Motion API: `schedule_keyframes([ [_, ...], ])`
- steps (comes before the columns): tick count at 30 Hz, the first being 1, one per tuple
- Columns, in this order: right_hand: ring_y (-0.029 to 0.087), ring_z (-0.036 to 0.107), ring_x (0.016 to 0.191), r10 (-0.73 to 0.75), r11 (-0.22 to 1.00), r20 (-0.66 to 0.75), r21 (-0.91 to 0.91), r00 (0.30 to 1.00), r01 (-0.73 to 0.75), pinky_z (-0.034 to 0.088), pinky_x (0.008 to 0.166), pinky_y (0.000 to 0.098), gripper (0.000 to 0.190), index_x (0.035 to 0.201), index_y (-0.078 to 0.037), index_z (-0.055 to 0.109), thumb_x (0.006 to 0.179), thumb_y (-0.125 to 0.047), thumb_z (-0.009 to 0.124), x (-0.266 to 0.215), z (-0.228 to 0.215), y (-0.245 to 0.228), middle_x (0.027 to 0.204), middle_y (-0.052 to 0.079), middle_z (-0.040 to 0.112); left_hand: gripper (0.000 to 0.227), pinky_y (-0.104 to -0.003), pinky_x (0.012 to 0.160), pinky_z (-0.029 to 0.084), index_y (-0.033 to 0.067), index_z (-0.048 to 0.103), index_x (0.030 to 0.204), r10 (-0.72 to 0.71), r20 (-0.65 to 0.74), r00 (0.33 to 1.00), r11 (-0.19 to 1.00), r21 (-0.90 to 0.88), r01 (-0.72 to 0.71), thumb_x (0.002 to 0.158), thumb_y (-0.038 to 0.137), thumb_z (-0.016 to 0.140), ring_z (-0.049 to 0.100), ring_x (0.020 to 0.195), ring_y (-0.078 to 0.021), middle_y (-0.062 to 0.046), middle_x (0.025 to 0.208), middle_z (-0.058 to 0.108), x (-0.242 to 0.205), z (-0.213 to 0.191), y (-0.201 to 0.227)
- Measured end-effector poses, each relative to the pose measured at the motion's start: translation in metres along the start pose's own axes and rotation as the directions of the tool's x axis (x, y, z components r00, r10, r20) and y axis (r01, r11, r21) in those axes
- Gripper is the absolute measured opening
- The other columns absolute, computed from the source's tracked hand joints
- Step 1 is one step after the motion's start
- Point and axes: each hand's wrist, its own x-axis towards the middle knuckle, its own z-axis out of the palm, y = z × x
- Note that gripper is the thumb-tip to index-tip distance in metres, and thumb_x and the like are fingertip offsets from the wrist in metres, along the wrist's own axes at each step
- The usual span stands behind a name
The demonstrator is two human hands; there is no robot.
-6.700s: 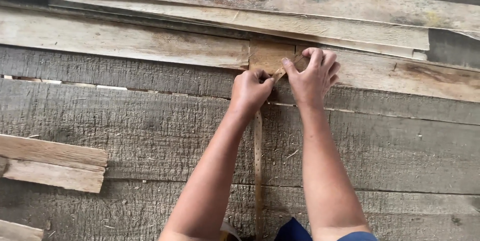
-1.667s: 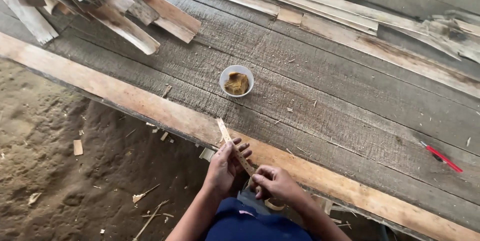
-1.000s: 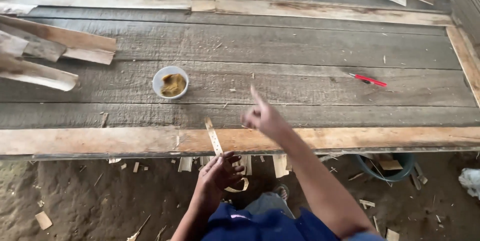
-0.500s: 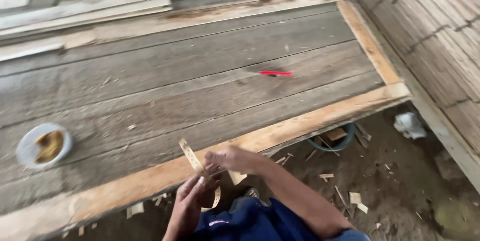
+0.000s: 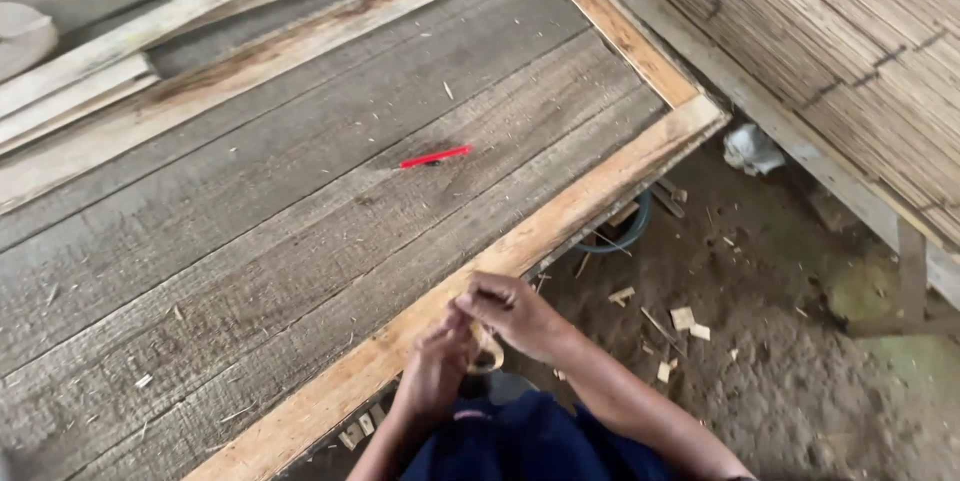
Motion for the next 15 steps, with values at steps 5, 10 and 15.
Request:
schedule_keyframes([
  [5,0.014,0.072,0.066,-0.109,0.981,-0.136,-0.175,0.985,0.084,0.058,0.06,0.0232,0.015,0.091,-0.006,0.062,0.105,-0.008,0.056,-0.019,-0.043,-0.017,0.079,0.009,0.076,0.063,-0.045,0.108,0.047,-0.0057,0.047,0.147,-0.818,0.137,0.559,0.054,-0.949,0.312,0.085,-0.013,0.037,0.057,0.132,-0.0349,-0.023,0.146,0.057,0.071,0.005,-0.03],
  [10,0.025,0.073,0.047,-0.138,0.989,-0.398,-0.013,0.907,0.144,0.06,0.054,0.0343,0.017,0.089,0.003,0.07,0.099,-0.007,0.06,-0.026,-0.08,-0.025,0.066,0.022,0.074,0.037,-0.046,0.106,0.049,-0.0033,0.063,0.128,-0.763,-0.022,0.646,0.494,-0.665,0.56,0.093,0.006,0.056,0.063,0.124,-0.0315,-0.018,0.133,0.064,0.099,0.021,-0.082],
  [15,0.024,0.077,0.054,-0.093,0.996,-0.405,-0.032,0.91,0.088,0.06,0.056,0.0336,0.01,0.097,0.0,0.069,0.095,-0.003,0.059,-0.031,-0.148,-0.023,0.102,0.023,0.078,0.025,-0.042,0.103,0.048,0.0044,0.073,0.113,-0.372,-0.145,0.917,0.927,-0.111,0.359,0.09,0.007,0.065,0.066,0.117,-0.0322,-0.016,0.118,0.072,0.145,0.078,-0.16],
])
